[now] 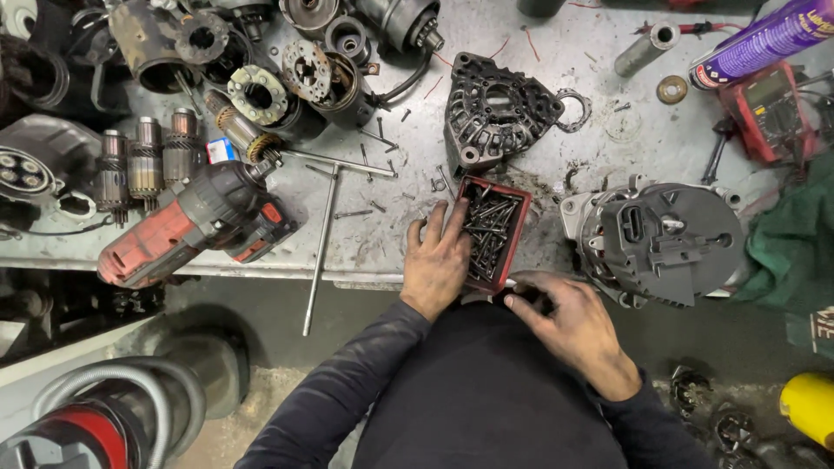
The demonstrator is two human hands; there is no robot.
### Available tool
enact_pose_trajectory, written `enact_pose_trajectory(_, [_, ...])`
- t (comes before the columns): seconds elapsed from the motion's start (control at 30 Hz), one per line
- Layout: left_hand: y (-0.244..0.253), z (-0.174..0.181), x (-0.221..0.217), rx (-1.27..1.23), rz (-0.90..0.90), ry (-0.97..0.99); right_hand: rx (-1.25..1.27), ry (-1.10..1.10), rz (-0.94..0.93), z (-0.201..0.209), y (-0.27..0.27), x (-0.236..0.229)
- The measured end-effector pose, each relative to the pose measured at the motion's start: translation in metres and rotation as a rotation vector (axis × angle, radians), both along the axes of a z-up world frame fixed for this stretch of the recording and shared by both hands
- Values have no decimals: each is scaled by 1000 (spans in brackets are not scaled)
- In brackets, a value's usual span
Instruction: The person wipes a mechanical part with a green cloth, then picks up a small metal component and places it into the part. They then use a torque wrench to tighten a bolt on the assembly.
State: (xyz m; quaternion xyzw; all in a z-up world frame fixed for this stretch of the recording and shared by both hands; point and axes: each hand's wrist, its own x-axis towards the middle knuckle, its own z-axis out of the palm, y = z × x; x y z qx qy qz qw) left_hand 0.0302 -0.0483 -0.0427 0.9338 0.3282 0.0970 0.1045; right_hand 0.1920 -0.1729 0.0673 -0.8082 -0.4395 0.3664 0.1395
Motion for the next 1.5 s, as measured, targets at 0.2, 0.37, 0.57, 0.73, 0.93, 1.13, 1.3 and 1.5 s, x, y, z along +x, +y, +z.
enact_pose_trajectory(0.2, [-6, 58, -9, -179, -11, -406, 268, -5, 17, 5, -7, 1])
enact_pose_trajectory(0.37, [-25, 114, -5, -738, -79, -865, 508, 225, -149, 20, -15, -1])
enact_pose_trajectory(0.57, [-39, 126, 6, -1102, -76, -1038, 646, 309, -97, 41, -30, 14])
enact_pose_trajectory(0.73, [-41, 146, 14, -1076, -152, -1035, 708, 333, -82, 37, -44, 27])
enact_pose_trajectory(0.93, [-60, 136, 22, -1301, -106, -1078, 737, 272, -15, 39, -54, 35])
enact_pose_trajectory(1.13, [-53, 169, 30, -1778, -39, -1020, 718, 386, -80, 51, -68, 44])
enact_pose_trajectory(1.3, [-53, 180, 31, -1722, -82, -962, 766, 462, -74, 61, -68, 51])
enact_pose_trajectory(1.5, [-57, 179, 32, -1727, -63, -1014, 730, 505, -45, 60, -65, 57])
